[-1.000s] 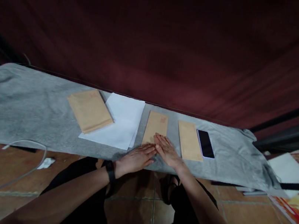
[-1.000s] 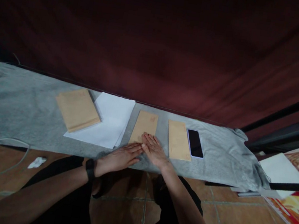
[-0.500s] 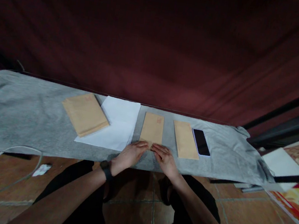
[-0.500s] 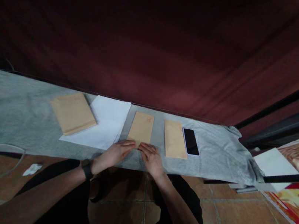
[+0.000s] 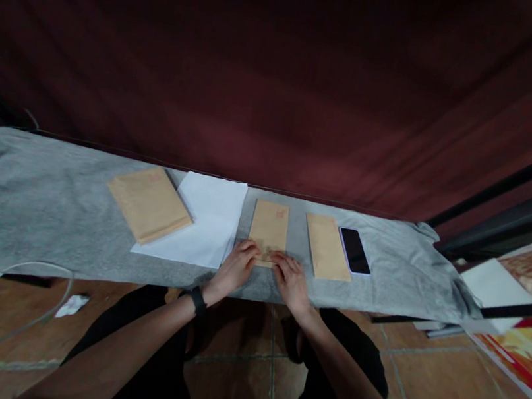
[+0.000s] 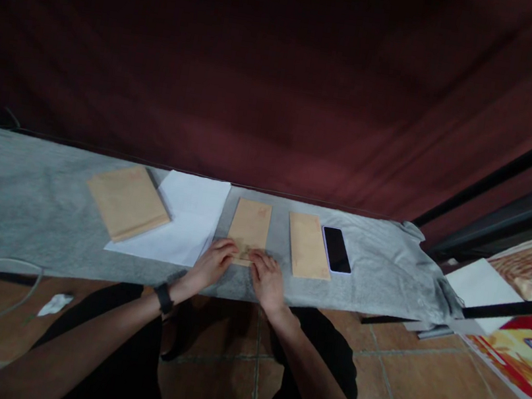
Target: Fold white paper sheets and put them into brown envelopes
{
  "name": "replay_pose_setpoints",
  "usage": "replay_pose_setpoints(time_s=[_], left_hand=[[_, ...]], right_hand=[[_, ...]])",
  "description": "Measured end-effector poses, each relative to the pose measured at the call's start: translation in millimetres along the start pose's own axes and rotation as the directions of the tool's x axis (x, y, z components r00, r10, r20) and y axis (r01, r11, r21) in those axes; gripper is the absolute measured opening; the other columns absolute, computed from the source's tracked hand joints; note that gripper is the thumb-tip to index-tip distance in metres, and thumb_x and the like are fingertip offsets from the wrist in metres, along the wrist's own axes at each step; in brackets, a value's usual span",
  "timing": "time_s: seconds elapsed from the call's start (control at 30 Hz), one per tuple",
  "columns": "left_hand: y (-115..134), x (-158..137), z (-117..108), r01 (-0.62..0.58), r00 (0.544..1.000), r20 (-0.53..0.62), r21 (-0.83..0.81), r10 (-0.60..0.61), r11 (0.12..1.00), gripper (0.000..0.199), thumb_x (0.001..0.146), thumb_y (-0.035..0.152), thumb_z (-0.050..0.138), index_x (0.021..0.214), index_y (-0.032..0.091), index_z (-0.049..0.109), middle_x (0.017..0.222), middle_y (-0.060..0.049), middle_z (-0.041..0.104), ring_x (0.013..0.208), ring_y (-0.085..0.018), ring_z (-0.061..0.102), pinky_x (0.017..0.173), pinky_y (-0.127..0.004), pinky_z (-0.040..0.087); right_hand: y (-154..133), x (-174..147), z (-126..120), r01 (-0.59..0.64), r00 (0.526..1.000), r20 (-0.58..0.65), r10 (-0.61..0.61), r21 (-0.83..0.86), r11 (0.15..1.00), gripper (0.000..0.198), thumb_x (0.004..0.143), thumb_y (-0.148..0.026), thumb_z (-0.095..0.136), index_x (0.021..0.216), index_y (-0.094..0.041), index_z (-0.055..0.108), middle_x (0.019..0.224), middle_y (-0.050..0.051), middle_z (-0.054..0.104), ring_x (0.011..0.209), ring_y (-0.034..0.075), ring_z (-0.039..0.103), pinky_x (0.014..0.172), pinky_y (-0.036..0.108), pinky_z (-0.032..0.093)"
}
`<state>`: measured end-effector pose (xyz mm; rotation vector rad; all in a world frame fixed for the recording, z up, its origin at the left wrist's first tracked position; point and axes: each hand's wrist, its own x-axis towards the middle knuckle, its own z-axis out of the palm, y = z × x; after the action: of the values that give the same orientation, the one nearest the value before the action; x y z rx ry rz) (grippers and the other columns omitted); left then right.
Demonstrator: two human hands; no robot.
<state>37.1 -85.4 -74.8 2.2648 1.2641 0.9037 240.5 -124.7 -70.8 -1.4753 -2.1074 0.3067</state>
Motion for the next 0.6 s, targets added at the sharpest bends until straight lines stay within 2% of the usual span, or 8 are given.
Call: replay_pose_setpoints(time_s=[0.13, 0.2, 0.37, 0.6], left_hand=[[-1.9, 1.0, 3.2, 0.017, 1.0, -0.019, -0.005, -0.017, 1.0, 0.027, 0.086, 0.004, 0.048, 0.099, 0.02, 0.065, 0.108, -0.006, 0.06, 0.11, -0.021, 0.056, 0.102, -0.043, 0.05], [-0.1, 0.5, 3.1, 0.024, 0.999, -0.023, 0.003, -0.024, 1.0, 0.027, 0.087, 0.004, 0.047, 0.099, 0.02, 0.065, 0.108, -0.007, 0.059, 0.109, -0.022, 0.056, 0.102, -0.043, 0.05], [8.5, -2.3, -0.3, 0.029, 1.0, -0.002, 0.063, -0.029, 0.998, 0.03, 0.09, 0.003, 0.043, 0.104, 0.018, 0.064, 0.115, -0.01, 0.06, 0.111, -0.023, 0.054, 0.101, -0.042, 0.049], [10.6, -6.5, 0.3, 0.052, 0.998, -0.045, 0.158, -0.046, 0.986, 0.033, 0.091, 0.006, 0.042, 0.115, 0.017, 0.061, 0.127, -0.013, 0.057, 0.121, -0.027, 0.053, 0.106, -0.047, 0.046]], right_hand=[[-13.4, -11.0, 1.6, 0.126, 0.99, 0.077, -0.12, -0.081, 0.989, 0.042, 0.103, -0.026, 0.04, 0.143, -0.023, 0.054, 0.151, 0.006, 0.052, 0.141, 0.022, 0.045, 0.118, 0.046, 0.037], [-21.7, -18.3, 5.0, 0.154, 0.983, 0.118, -0.14, -0.122, 0.98, 0.048, 0.103, -0.03, 0.042, 0.15, -0.02, 0.046, 0.154, 0.007, 0.048, 0.144, 0.022, 0.042, 0.121, 0.047, 0.034], [-33.0, -30.5, 10.7, 0.109, 0.992, 0.088, -0.094, -0.193, 0.975, 0.053, 0.103, -0.033, 0.042, 0.154, -0.016, 0.039, 0.156, 0.01, 0.043, 0.144, 0.024, 0.042, 0.122, 0.046, 0.034], [-26.3, -37.2, 1.3, 0.065, 0.997, 0.056, -0.054, -0.225, 0.972, 0.053, 0.103, -0.033, 0.044, 0.153, -0.018, 0.04, 0.153, 0.011, 0.047, 0.142, 0.025, 0.045, 0.12, 0.047, 0.036]])
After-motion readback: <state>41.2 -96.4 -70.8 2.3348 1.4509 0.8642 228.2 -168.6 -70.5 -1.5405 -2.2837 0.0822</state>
